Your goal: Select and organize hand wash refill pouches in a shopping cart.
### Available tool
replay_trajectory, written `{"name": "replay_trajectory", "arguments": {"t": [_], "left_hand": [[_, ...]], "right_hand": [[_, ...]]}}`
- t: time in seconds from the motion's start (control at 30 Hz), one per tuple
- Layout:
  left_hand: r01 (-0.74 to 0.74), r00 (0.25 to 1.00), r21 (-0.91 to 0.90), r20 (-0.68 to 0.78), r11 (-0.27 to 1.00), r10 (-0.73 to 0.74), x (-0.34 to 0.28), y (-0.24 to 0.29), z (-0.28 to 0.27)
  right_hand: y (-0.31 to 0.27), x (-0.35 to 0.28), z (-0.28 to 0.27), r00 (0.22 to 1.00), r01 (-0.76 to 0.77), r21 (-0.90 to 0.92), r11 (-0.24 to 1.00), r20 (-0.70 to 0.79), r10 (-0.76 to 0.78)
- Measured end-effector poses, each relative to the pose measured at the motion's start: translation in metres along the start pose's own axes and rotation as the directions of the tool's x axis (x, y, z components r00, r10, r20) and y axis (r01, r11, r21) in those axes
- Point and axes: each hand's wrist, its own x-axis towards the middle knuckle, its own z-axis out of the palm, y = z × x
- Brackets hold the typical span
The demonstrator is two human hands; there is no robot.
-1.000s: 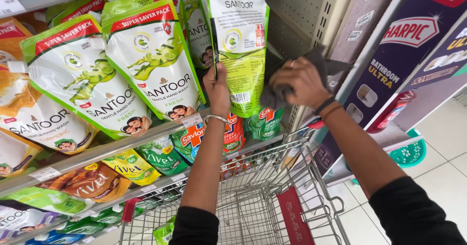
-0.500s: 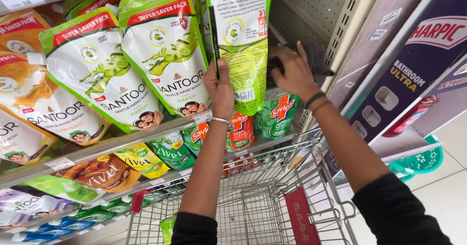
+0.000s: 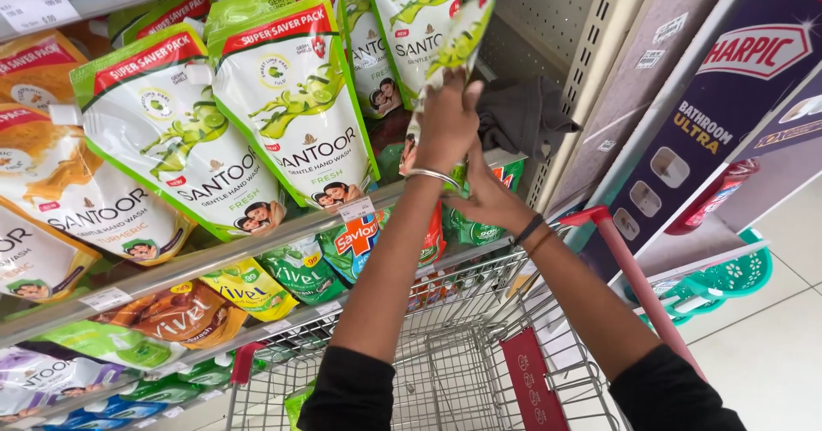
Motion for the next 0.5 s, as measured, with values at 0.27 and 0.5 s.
{"name": "replay_trajectory", "arguments": {"t": [0.27,0.5], "left_hand": [[0.191,0.956,-0.552,0.294,0.812,-0.025,-0.056,-0.035,-0.047],[0.348,0.856,-0.492,0.514,0.798,-0.056,-0.095,-0.033,-0.074]], "right_hand": [[0.016,-0.032,0.037,0.922,0.005,0.197,0.98,-0.38,0.071],[-0.002,-0.044,0.03,0.79,-0.288,0.285,0.914,-0.468,0.395]]}}
